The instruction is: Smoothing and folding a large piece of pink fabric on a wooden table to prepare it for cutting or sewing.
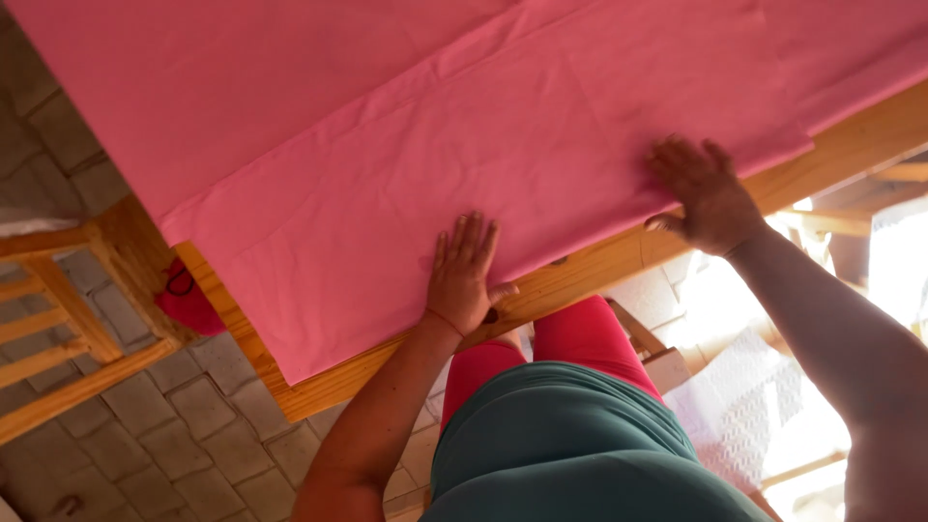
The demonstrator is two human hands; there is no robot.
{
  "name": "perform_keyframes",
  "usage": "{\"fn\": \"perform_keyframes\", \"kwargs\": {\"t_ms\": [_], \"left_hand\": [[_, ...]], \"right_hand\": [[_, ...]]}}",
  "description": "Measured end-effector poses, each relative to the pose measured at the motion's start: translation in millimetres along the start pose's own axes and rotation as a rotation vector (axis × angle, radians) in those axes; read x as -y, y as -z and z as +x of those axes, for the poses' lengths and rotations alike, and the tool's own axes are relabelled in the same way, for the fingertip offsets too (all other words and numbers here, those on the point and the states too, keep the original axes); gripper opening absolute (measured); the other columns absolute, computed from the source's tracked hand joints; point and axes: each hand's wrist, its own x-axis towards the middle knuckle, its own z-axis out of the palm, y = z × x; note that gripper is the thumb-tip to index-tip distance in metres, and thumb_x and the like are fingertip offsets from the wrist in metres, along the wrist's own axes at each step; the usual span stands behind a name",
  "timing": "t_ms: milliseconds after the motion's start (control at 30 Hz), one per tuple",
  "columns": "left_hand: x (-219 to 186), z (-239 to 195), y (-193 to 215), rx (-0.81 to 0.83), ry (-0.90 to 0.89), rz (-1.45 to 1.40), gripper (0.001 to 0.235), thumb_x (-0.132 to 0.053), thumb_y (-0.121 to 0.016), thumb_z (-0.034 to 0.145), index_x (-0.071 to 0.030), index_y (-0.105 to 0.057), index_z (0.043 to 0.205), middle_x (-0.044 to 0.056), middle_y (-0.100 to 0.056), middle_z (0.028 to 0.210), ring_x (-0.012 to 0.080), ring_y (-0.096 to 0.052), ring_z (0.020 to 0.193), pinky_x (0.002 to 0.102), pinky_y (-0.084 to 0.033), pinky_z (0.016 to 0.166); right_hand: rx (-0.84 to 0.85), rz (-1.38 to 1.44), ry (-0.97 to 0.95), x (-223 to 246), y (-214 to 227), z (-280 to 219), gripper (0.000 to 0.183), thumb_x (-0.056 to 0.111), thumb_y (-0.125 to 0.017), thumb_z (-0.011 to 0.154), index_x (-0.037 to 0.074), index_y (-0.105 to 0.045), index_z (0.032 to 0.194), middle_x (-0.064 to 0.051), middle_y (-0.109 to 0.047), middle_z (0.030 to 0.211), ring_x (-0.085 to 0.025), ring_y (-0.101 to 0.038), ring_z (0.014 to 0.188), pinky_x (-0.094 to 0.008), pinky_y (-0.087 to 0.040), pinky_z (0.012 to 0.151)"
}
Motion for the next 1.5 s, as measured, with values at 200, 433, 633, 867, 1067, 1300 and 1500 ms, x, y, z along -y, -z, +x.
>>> {"fn": "perform_keyframes", "kwargs": {"t_ms": [200, 433, 633, 867, 1067, 1300, 1500], "left_hand": [[55, 92, 57, -0.427, 0.105, -0.145, 0.04, -0.013, -0.078, 0.108, -0.003, -0.074, 0.146, 0.019, -0.077, 0.13, 0.0423, -0.069, 0.124, 0.058, -0.056, 0.11], [83, 199, 64, -0.494, 0.267, -0.15, 0.026, -0.005, -0.083, 0.098, -0.014, -0.077, 0.122, 0.006, -0.073, 0.123, 0.0357, -0.065, 0.111, 0.051, -0.055, 0.092], [83, 235, 49, -0.522, 0.316, -0.121, 0.031, -0.007, -0.09, 0.091, -0.017, -0.077, 0.118, 0.001, -0.071, 0.117, 0.031, -0.062, 0.107, 0.048, -0.052, 0.09], [86, 254, 36, -0.51, 0.337, -0.068, 0.021, -0.006, -0.086, 0.093, -0.016, -0.075, 0.109, 0.001, -0.069, 0.114, 0.031, -0.061, 0.103, 0.048, -0.051, 0.089], [96, 262, 25, -0.544, 0.312, -0.027, 0.024, -0.003, -0.086, 0.088, -0.017, -0.072, 0.101, 0.0, -0.067, 0.105, 0.0294, -0.061, 0.096, 0.046, -0.051, 0.084], [104, 265, 22, -0.569, 0.27, -0.013, 0.024, -0.003, -0.088, 0.086, -0.016, -0.074, 0.1, 0.0, -0.067, 0.1, 0.0292, -0.061, 0.093, 0.047, -0.051, 0.084], [105, 266, 16, -0.559, 0.271, -0.013, 0.023, -0.004, -0.09, 0.088, -0.017, -0.075, 0.1, 0.0, -0.068, 0.099, 0.0293, -0.062, 0.093, 0.047, -0.052, 0.083]], "right_hand": [[-0.164, -0.069, 0.047, -103, 2, 93, 0.042, 0.028, -0.098, 0.11, 0.016, -0.095, 0.15, -0.006, -0.095, 0.148, -0.029, -0.088, 0.141, -0.052, -0.065, 0.113], [-0.003, 0.241, 0.129, -165, -30, 235, 0.038, 0.015, -0.098, 0.104, 0.013, -0.092, 0.142, -0.013, -0.084, 0.135, -0.043, -0.074, 0.121, -0.056, -0.058, 0.106], [0.091, 0.464, 0.16, -163, -48, 285, 0.03, 0.01, -0.103, 0.102, 0.008, -0.092, 0.13, -0.012, -0.084, 0.126, -0.04, -0.074, 0.117, -0.051, -0.063, 0.107], [0.204, 0.532, 0.044, -157, -50, 300, 0.022, 0.004, -0.099, 0.102, 0.01, -0.086, 0.119, -0.01, -0.08, 0.112, -0.03, -0.074, 0.113, -0.044, -0.062, 0.099], [0.265, 0.465, -0.09, -148, -54, 305, 0.02, 0.002, -0.099, 0.102, 0.017, -0.086, 0.106, -0.005, -0.08, 0.108, -0.028, -0.072, 0.105, -0.044, -0.06, 0.092], [0.208, 0.479, -0.096, -148, -55, 292, 0.02, 0.001, -0.098, 0.104, 0.017, -0.087, 0.107, -0.004, -0.08, 0.109, -0.024, -0.072, 0.103, -0.042, -0.059, 0.087], [0.008, 0.469, -0.015, -146, -60, 273, 0.019, -0.003, -0.104, 0.11, 0.012, -0.093, 0.115, -0.008, -0.08, 0.113, -0.028, -0.071, 0.099, -0.042, -0.061, 0.089]]}}
